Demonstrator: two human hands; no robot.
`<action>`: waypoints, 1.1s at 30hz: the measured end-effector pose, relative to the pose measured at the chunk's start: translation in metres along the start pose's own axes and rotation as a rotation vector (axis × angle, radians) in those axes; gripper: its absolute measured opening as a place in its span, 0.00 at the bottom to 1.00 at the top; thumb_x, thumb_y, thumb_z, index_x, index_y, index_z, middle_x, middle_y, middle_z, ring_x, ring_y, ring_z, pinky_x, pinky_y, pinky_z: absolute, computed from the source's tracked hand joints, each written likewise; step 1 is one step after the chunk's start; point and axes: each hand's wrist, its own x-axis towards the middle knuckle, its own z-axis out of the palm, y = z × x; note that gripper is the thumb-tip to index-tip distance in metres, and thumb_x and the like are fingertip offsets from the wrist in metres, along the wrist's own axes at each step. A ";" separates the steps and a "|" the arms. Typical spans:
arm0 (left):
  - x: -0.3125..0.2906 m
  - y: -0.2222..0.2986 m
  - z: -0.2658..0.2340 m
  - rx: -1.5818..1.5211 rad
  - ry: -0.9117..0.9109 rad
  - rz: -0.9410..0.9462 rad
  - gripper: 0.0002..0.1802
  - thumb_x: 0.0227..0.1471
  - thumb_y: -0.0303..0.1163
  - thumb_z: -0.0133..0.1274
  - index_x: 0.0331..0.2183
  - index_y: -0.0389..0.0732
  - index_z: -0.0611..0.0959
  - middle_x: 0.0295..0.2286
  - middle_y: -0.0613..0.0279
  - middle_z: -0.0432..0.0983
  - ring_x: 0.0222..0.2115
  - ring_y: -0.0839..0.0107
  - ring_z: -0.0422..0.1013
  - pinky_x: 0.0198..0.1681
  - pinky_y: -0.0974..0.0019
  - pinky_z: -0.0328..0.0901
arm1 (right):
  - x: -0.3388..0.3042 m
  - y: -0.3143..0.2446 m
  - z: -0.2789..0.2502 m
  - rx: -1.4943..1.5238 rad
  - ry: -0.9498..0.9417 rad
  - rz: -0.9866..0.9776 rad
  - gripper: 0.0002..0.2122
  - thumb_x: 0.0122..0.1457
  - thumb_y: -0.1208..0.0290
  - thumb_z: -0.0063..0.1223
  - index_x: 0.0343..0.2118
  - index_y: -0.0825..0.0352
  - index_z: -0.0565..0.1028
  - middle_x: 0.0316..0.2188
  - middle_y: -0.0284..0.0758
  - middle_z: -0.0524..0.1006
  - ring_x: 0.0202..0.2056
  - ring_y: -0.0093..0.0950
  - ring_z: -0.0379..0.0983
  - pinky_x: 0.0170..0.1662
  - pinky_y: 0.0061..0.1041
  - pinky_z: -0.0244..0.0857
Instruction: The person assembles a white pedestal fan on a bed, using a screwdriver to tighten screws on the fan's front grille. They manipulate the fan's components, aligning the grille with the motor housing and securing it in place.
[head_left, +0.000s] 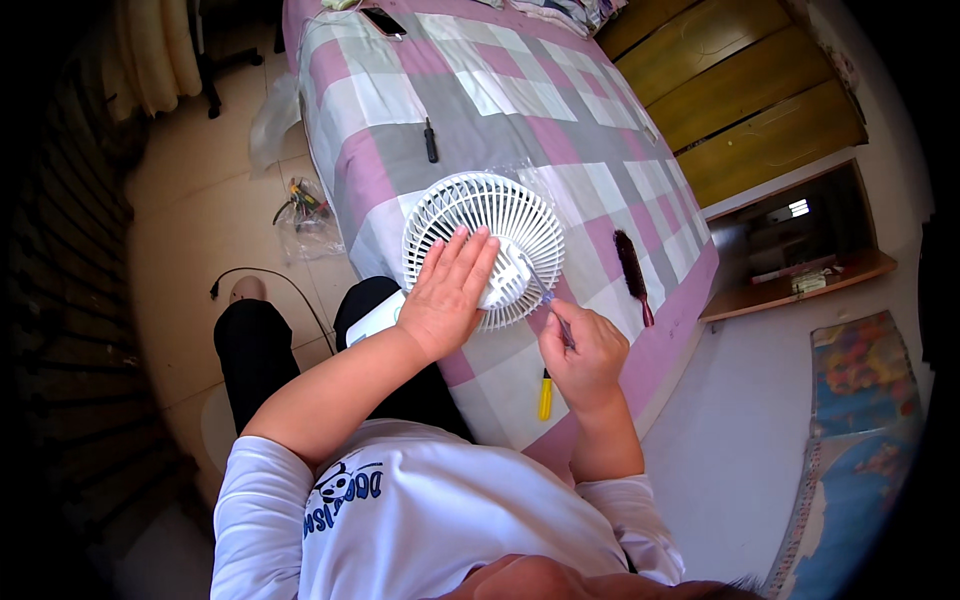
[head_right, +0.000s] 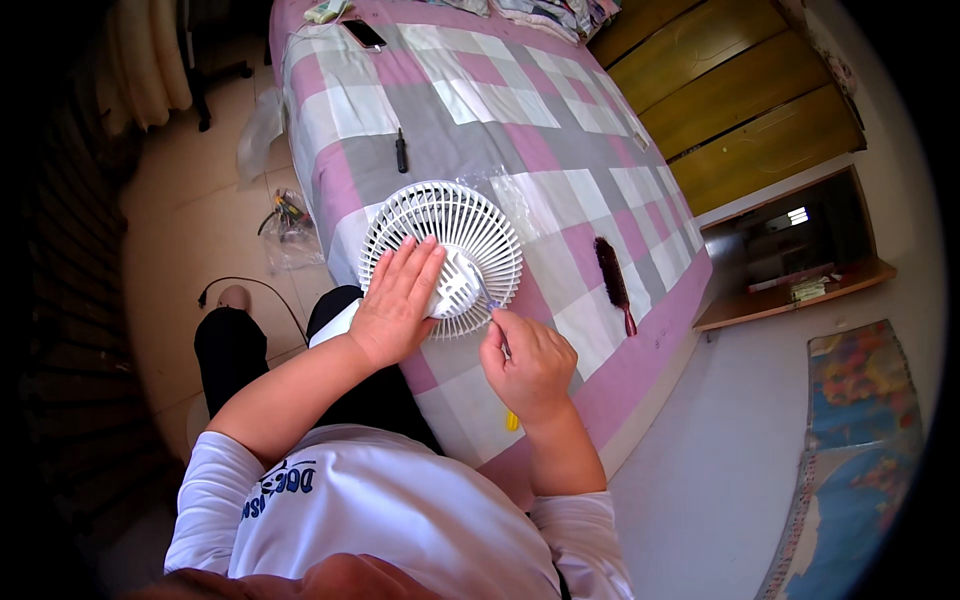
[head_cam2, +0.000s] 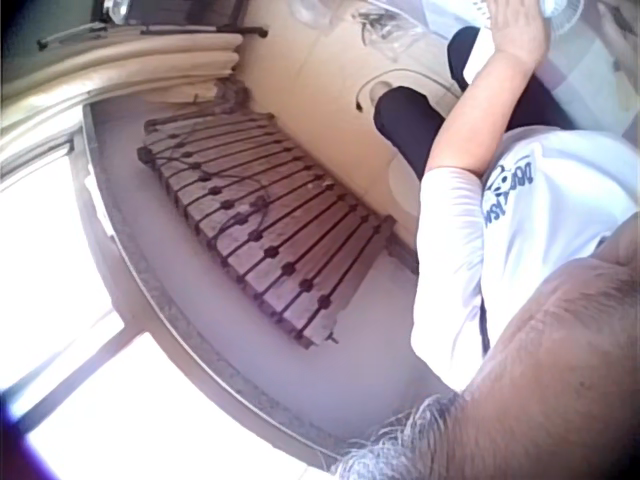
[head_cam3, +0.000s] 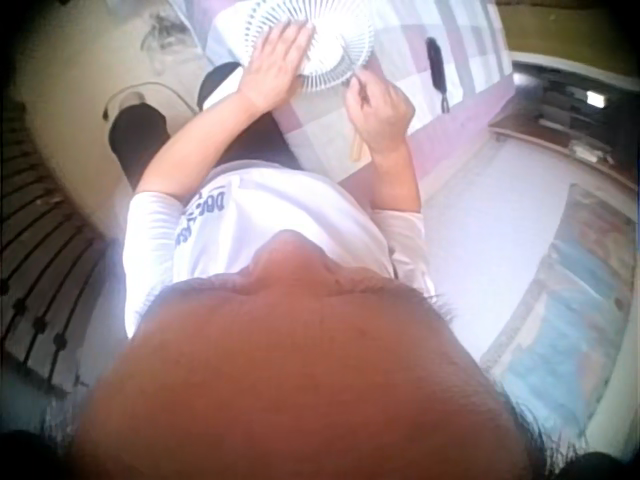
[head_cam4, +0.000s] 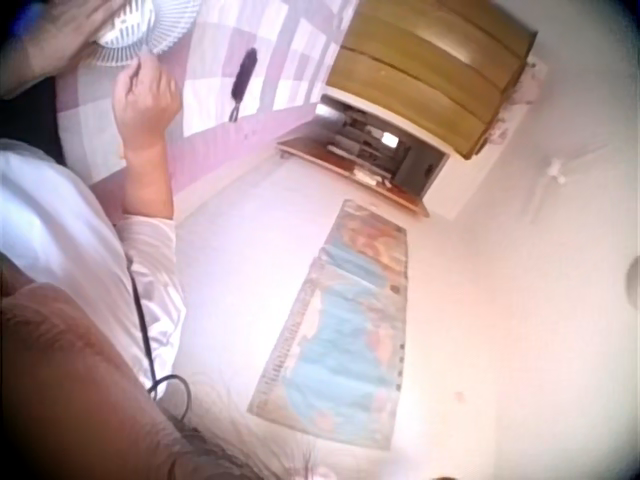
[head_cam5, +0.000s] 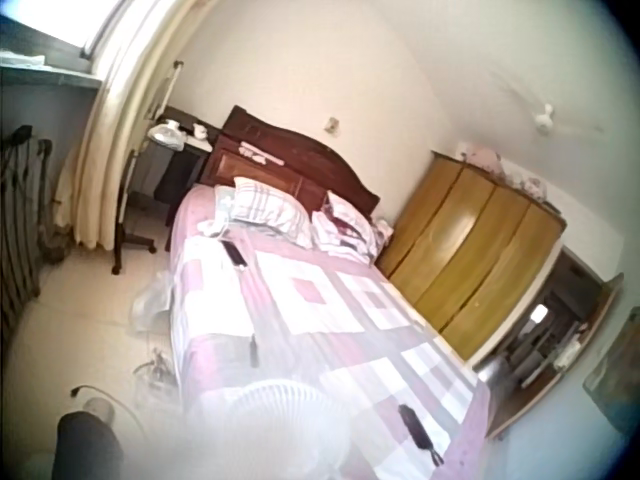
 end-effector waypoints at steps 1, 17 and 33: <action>-0.001 0.000 0.000 -0.001 -0.003 0.001 0.58 0.38 0.33 0.67 0.65 0.41 0.51 0.65 0.53 0.48 0.66 0.52 0.45 0.67 0.47 0.41 | 0.001 -0.001 -0.001 0.002 -0.001 0.007 0.11 0.44 0.79 0.62 0.33 0.64 0.78 0.20 0.33 0.77 0.19 0.31 0.72 0.23 0.27 0.66; -0.002 0.000 0.002 0.004 -0.001 0.006 0.57 0.40 0.31 0.66 0.66 0.40 0.50 0.65 0.53 0.47 0.66 0.52 0.44 0.67 0.48 0.41 | 0.015 0.003 -0.011 -0.050 -0.094 -0.112 0.10 0.43 0.78 0.61 0.32 0.64 0.78 0.18 0.30 0.75 0.18 0.29 0.71 0.23 0.27 0.65; -0.002 0.000 0.005 0.012 0.008 -0.015 0.53 0.43 0.30 0.62 0.65 0.40 0.51 0.65 0.55 0.46 0.67 0.53 0.44 0.67 0.49 0.41 | 0.063 -0.003 -0.038 -0.347 -0.482 -0.570 0.12 0.42 0.75 0.57 0.34 0.67 0.77 0.19 0.29 0.69 0.23 0.26 0.70 0.27 0.26 0.62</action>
